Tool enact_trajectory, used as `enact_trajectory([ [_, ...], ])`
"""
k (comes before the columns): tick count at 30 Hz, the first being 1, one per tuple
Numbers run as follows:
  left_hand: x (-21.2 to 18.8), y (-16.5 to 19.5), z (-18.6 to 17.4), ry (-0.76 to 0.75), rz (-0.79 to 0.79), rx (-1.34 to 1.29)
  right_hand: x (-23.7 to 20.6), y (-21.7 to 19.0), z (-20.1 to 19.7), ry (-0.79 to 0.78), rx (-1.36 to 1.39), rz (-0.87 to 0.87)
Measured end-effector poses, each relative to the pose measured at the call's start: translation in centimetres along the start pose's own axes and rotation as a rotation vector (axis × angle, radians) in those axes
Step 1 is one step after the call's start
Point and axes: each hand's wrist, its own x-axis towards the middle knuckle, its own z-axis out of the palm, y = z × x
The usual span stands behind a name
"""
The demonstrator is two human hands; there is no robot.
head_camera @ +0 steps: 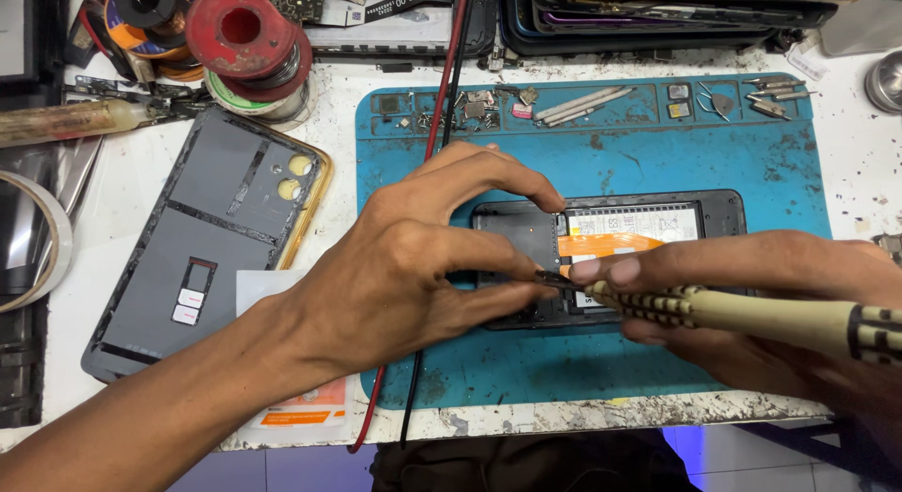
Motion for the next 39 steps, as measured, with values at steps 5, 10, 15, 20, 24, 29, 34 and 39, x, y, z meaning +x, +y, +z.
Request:
enact_trajectory([
  [5, 0.2, 0.2, 0.0, -0.044, -0.009, 0.026, -0.5, 0.8, -0.3, -0.010, 0.132, 0.181],
  [10, 0.6, 0.4, -0.3, -0.120, 0.019, 0.104, 1.9, 0.6, -0.1, 0.041, -0.076, 0.015],
  [15, 1.0, 0.5, -0.3, -0.219, -0.032, 0.174, 2.5, 0.0, -1.7, -0.108, 0.737, 0.557],
  [20, 0.8, 0.3, -0.3, -0.222, -0.034, 0.200, -0.1, 3.1, -0.7, -0.118, 0.246, 0.172],
  [24, 0.7, 0.2, -0.3, -0.232, -0.042, 0.189, -1.4, 4.8, 0.2, -0.068, 0.215, 0.027],
  [29, 0.8, 0.2, -0.2, -0.227, -0.032, 0.193, -0.4, 4.0, 0.0, -0.035, 0.110, -0.023],
  [34, 0.8, 0.2, -0.3, -0.232, -0.035, 0.189, 0.4, 3.3, 0.3, -0.021, 0.121, -0.008],
  [39, 0.8, 0.2, -0.3, -0.230, -0.033, 0.189, 0.6, 3.1, -0.2, -0.064, 0.273, 0.080],
])
